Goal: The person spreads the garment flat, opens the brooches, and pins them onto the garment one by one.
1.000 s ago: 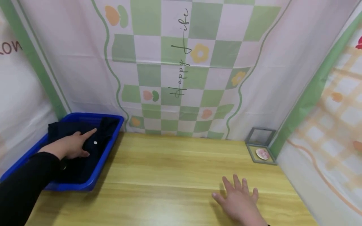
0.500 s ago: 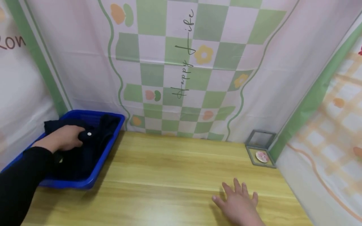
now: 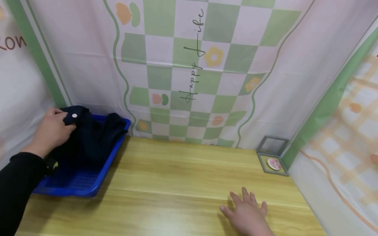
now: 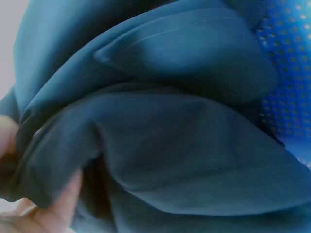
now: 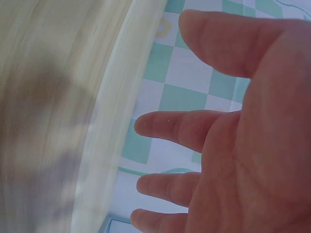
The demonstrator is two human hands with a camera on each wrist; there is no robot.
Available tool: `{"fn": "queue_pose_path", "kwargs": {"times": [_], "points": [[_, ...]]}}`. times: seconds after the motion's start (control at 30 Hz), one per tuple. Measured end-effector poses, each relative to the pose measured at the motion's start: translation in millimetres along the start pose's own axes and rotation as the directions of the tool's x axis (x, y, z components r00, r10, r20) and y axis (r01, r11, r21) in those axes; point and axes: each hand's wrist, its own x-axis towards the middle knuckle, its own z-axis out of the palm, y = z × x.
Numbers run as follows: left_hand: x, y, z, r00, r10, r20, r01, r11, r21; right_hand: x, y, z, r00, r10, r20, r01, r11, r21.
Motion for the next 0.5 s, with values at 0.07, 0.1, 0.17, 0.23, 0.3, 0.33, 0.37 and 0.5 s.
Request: {"fn": "queue_pose_path", "kwargs": {"times": [0.07, 0.1, 0.17, 0.23, 0.3, 0.33, 0.37, 0.5], "points": [[0.7, 4.2, -3.0, 0.997, -0.043, -0.062, 0.041, 0.999, -0.032, -0.6, 0, 1, 1.000, 0.000, 0.001, 0.000, 1.000, -0.001], [1.3, 6.0, -4.8, 0.994, -0.065, -0.084, 0.061, 0.997, -0.046, -0.9, 0, 1, 1.000, -0.001, 0.000, 0.001, 1.000, -0.003], [3.2, 10.5, -7.9, 0.986, -0.102, -0.134, 0.093, 0.993, -0.075, -1.4, 0, 2, 1.000, 0.000, 0.000, 0.000, 1.000, -0.006], [5.1, 16.2, -11.4, 0.975, -0.154, -0.161, 0.132, 0.981, -0.140, -1.9, 0, 2, 1.000, -0.001, 0.000, 0.001, 1.000, -0.005], [6.1, 23.1, -15.0, 0.962, -0.222, -0.160, 0.182, 0.956, -0.231, -2.4, -1, 3, 1.000, -0.002, 0.002, 0.002, 1.000, 0.002], [6.4, 27.3, -16.8, 0.953, -0.259, -0.156, 0.209, 0.937, -0.280, -2.6, -1, 3, 1.000, -0.001, 0.003, 0.001, 1.000, 0.005], [6.2, 31.5, -18.9, 0.944, -0.296, -0.142, 0.236, 0.912, -0.336, -2.8, -1, 3, 1.000, -0.001, 0.004, 0.001, 1.000, 0.009], [4.3, 48.8, -27.8, 0.921, -0.384, -0.069, 0.299, 0.808, -0.508, -2.8, -1, 5, 1.000, -0.002, 0.009, 0.002, 1.000, 0.017]]}}
